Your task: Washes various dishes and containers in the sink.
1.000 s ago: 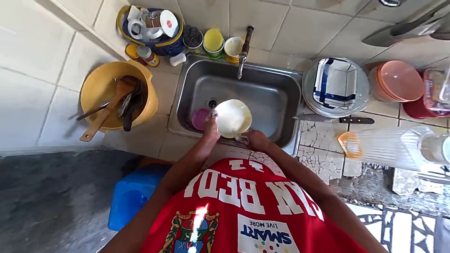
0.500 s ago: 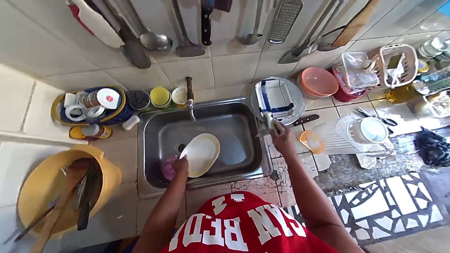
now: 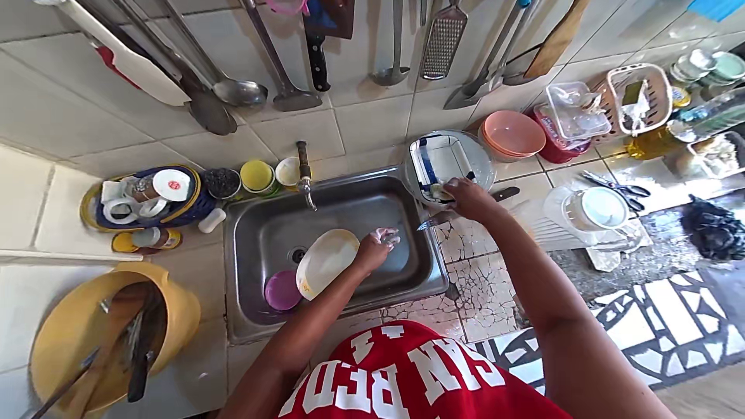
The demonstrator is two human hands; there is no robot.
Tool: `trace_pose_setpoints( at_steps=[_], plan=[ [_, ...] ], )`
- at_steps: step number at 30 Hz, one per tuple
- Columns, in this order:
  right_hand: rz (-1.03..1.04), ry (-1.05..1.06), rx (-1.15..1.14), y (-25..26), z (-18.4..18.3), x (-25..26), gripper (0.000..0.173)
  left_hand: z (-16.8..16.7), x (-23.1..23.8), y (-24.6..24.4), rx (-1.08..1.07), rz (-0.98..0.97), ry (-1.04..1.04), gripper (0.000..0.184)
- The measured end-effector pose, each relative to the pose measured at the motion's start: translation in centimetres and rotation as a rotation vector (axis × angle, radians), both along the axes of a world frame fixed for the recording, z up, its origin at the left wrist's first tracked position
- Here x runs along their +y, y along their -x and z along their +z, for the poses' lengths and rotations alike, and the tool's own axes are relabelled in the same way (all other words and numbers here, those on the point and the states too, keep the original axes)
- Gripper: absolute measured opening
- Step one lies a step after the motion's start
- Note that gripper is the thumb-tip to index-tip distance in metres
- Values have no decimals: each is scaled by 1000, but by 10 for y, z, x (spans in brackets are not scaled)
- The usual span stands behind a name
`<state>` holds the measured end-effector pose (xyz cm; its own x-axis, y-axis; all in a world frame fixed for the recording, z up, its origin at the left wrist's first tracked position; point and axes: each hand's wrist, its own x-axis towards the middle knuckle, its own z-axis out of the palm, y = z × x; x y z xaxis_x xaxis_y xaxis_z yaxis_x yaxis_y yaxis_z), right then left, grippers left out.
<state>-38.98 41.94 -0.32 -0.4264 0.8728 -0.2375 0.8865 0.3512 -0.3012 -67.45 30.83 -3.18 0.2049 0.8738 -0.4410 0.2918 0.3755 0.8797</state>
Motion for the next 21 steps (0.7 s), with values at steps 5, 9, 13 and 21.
trace_pose_setpoints(
  at_steps=[5,9,13,21],
  plan=[
    [134,39,-123,5,9,12,44,-1,-13,6,-2,-43,39,35],
    [117,-128,-87,10,13,4,36,6,-21,11,-9,-52,43,35],
    [-64,-213,123,25,59,-7,35,28,-23,6,-24,-50,2,38],
    [-618,-342,725,45,124,16,37,85,-2,-3,-231,66,-165,52]
  ],
)
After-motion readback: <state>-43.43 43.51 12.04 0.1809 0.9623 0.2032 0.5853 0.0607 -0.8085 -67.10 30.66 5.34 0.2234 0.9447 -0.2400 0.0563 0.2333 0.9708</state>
